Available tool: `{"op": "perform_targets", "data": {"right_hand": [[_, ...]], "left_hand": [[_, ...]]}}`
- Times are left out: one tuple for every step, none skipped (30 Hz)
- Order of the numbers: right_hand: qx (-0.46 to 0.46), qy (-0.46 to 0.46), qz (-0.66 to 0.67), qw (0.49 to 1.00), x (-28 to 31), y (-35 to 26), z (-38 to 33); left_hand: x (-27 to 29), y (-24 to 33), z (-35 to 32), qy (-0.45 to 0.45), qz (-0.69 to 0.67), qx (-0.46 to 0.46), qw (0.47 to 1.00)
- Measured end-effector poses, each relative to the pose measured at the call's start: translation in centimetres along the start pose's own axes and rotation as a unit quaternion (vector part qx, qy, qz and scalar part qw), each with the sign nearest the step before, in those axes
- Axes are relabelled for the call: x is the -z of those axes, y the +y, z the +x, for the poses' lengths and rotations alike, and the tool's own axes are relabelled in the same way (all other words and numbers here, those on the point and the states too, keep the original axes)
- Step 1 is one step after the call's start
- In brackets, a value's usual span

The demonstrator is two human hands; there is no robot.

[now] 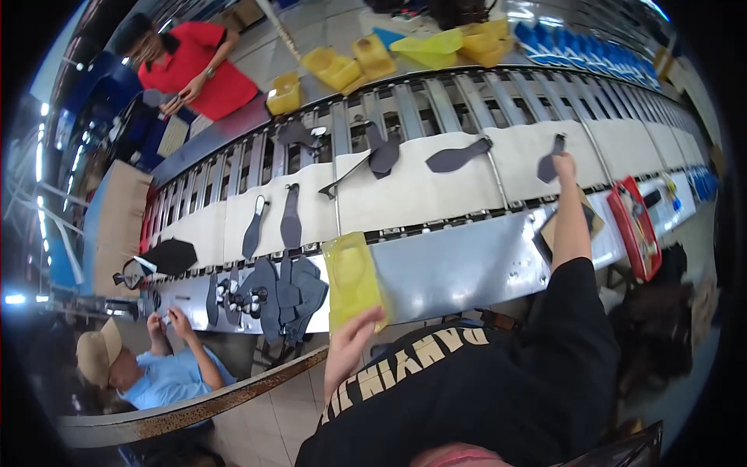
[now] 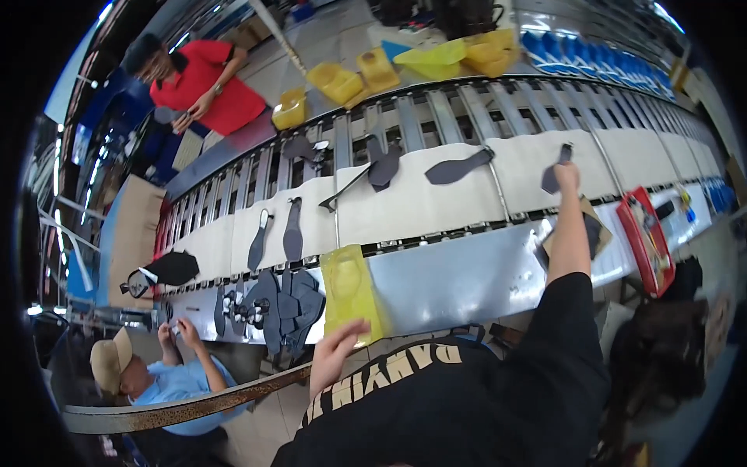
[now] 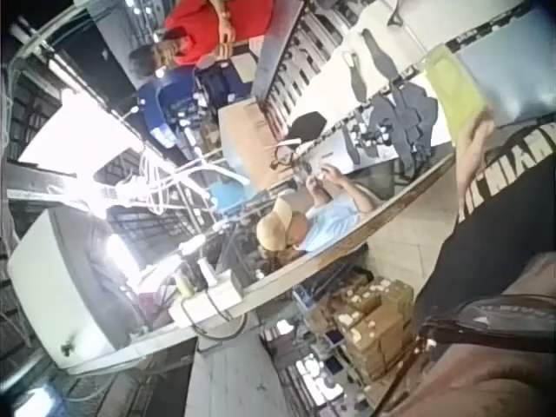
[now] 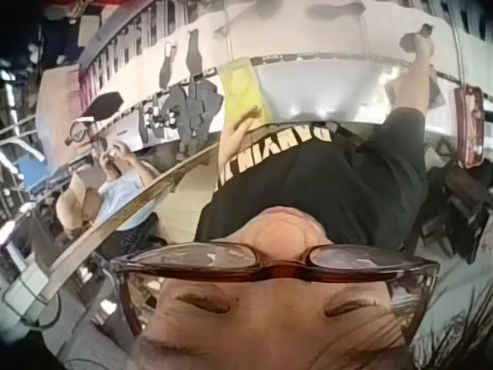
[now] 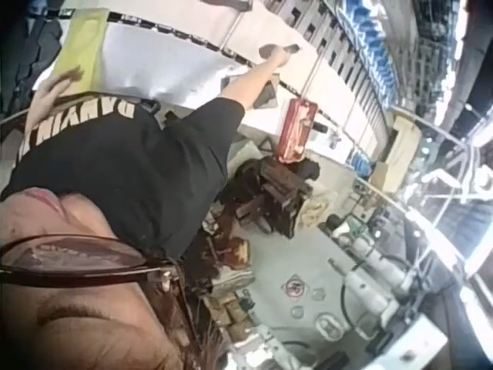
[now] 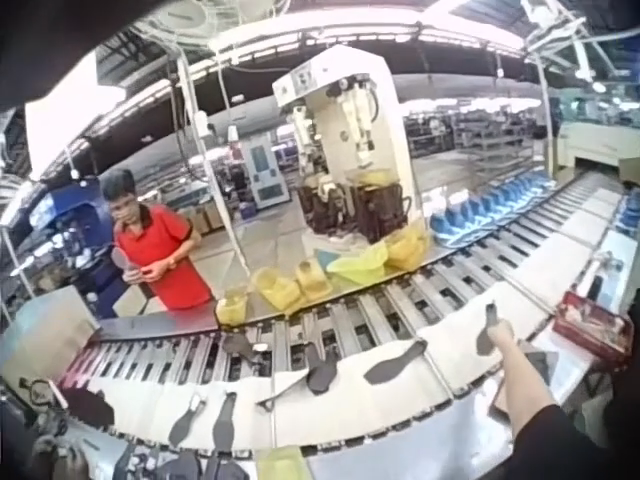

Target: Assembling and checking shoe components on a factory conveyor line.

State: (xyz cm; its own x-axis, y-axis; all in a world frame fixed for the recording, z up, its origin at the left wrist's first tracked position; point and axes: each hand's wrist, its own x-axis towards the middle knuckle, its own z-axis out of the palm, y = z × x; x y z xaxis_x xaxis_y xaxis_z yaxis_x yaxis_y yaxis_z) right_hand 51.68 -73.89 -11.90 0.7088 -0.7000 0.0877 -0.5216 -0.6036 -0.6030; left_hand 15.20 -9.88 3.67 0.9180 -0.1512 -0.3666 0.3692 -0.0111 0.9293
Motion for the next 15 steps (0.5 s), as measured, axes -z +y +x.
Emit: {"op": "perform_targets", "data": {"right_hand": [[-0.036,-0.078,-0.027,0.996,-3.1,-0.1,-1.0],[-0.072,-0.028,-0.060,0.995,-4.8,-1.0,-1.3],[-0.087,-0.034,-0.087,0.992,-4.8,-0.7,-0.6],[-0.123,-0.013,-0.123,0.985,-5.8,-1.1,0.0],[-0.162,0.013,-0.161,0.973,-6.5,-0.9,0.5],[-0.154,0.000,-0.161,0.975,-7.7,-2.0,0.4],[-0.182,0.001,-0.154,0.971,-8.5,-2.5,0.1],[-0.205,0.001,-0.142,0.968,-9.4,-3.6,-0.2],[-0.195,-0.045,-0.151,0.968,-9.0,-0.1,1.0],[-0.187,-0.087,-0.157,0.966,-8.0,3.6,2.2],[-0.206,-0.074,-0.172,0.960,-9.2,2.0,1.2],[-0.217,-0.070,-0.182,0.956,-10.9,-1.8,-0.8],[-0.203,-0.021,-0.191,0.960,-11.8,-4.2,-1.7],[-0.207,-0.023,-0.194,0.959,-12.0,-5.3,-1.2],[-0.241,0.013,-0.203,0.949,-11.9,-4.8,-0.8]], "left_hand": [[0.9,0.6,2.7,0.032,0.081,-0.044,0.995],[1.5,0.0,6.4,0.051,0.150,-0.097,0.983],[2.4,0.3,10.5,0.093,0.188,-0.132,0.969],[3.9,0.5,14.2,0.137,0.223,-0.165,0.951],[5.9,1.0,18.4,0.171,0.203,-0.165,0.950],[9.8,-0.2,23.0,0.233,0.213,-0.187,0.930],[12.2,0.9,26.9,0.277,0.246,-0.218,0.903],[16.2,0.6,31.2,0.328,0.277,-0.251,0.867],[16.7,2.1,36.2,0.334,0.315,-0.220,0.861],[16.7,3.5,41.1,0.335,0.351,-0.193,0.853],[18.8,3.9,44.0,0.337,0.432,-0.170,0.819],[22.5,4.1,45.4,0.344,0.512,-0.142,0.774],[27.1,4.1,47.0,0.319,0.591,-0.146,0.727],[30.4,3.6,48.9,0.280,0.662,-0.151,0.679],[30.3,4.0,51.6,0.218,0.734,-0.083,0.638]]}}
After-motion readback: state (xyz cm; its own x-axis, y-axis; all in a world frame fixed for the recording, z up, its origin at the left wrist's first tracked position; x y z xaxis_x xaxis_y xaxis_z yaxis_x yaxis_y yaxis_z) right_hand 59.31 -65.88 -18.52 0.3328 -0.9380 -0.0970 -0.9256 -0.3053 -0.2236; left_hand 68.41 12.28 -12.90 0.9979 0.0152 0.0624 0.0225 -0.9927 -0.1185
